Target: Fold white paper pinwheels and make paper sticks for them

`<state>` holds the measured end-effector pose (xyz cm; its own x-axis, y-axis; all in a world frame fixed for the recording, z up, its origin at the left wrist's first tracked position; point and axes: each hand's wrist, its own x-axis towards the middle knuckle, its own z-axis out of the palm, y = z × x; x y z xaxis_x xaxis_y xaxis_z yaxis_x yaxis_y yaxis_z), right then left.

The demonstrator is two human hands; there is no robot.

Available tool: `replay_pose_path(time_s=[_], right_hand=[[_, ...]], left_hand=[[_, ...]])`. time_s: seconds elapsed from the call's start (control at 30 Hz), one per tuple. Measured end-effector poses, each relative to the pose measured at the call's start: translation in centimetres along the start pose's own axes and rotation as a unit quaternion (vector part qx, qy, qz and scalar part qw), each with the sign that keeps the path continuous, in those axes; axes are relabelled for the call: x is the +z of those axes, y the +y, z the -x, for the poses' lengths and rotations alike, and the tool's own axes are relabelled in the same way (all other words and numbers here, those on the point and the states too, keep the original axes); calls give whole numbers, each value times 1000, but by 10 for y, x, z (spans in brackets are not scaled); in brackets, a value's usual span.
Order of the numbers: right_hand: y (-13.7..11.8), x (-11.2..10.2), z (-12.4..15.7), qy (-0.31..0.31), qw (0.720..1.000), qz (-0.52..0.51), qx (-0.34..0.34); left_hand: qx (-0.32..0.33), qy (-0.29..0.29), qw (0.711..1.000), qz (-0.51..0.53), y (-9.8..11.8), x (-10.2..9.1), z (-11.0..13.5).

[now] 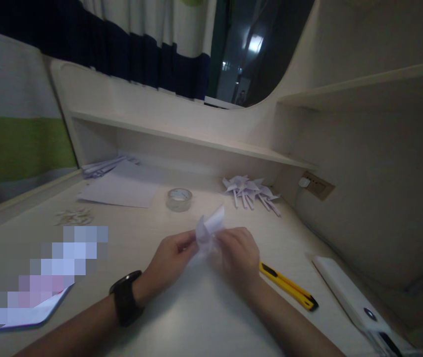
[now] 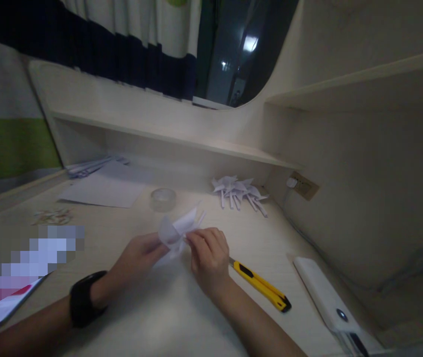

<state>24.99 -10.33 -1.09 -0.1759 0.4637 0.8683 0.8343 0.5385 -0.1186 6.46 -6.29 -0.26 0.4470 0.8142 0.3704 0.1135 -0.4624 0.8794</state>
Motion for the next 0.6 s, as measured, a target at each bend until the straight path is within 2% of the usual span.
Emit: replay_pose_path(time_s=[0.23,0.6], right_hand=[[-6,-1,-1,41,998,-29,22],[-7,0,1,28,999,-27,30]], left_hand=[[-16,7,1000,22,1,0,-1],[-20,-21,999,20,7,1,2]])
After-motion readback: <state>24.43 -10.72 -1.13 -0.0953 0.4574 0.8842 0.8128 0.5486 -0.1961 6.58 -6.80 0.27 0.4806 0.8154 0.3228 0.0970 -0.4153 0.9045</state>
